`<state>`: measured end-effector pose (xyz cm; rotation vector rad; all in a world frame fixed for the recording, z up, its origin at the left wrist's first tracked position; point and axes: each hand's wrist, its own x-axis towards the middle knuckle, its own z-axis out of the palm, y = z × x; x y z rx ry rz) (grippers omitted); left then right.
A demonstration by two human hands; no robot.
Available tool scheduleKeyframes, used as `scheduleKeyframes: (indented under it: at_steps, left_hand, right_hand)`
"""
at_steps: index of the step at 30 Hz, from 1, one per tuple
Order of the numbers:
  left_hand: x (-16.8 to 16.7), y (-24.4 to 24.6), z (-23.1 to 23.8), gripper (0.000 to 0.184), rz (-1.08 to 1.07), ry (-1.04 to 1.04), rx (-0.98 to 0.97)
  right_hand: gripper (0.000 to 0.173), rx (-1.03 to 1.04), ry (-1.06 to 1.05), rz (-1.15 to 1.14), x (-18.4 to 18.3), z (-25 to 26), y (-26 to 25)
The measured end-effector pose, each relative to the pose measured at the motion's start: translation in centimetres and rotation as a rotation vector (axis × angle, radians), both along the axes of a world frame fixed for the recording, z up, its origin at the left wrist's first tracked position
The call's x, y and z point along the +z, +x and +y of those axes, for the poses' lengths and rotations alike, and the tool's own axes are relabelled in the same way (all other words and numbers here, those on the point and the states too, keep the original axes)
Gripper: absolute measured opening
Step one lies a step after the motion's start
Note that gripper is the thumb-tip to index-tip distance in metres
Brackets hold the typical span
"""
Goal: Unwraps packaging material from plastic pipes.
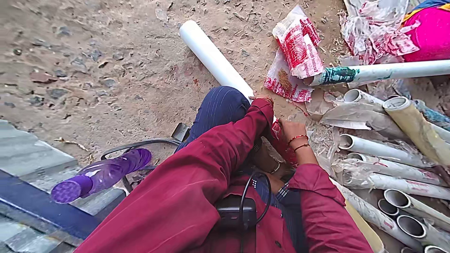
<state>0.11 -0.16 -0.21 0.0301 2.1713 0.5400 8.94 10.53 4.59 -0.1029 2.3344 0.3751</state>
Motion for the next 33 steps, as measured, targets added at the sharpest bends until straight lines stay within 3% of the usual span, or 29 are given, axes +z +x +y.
scheduleKeyframes:
  at_steps: [12,19,23,27,33]
  left_hand:
    - [0.1,-0.3,0.1,0.043,-0.013,0.017,0.119]
    - [0.9,0.2,0.1,0.037,0.019,-0.142,-0.355]
    - [1.5,0.5,-0.2,0.038,0.024,-0.096,-0.305]
    - [2.4,0.5,-0.5,0.038,0.025,-0.112,-0.378]
    - [1.6,1.6,-1.0,0.038,0.081,0.007,-0.155]
  right_hand:
    - [0.027,0.069,-0.001,-0.021,-0.4,-0.3,-0.5]
    - [0.031,0.095,-0.006,-0.049,0.1,0.3,0.0]
    - [0.034,0.068,0.029,-0.074,0.6,1.1,0.9]
    - [0.037,0.053,0.045,-0.070,0.9,3.1,2.8]
    - [0.039,0.000,0.036,-0.075,1.5,7.2,6.4]
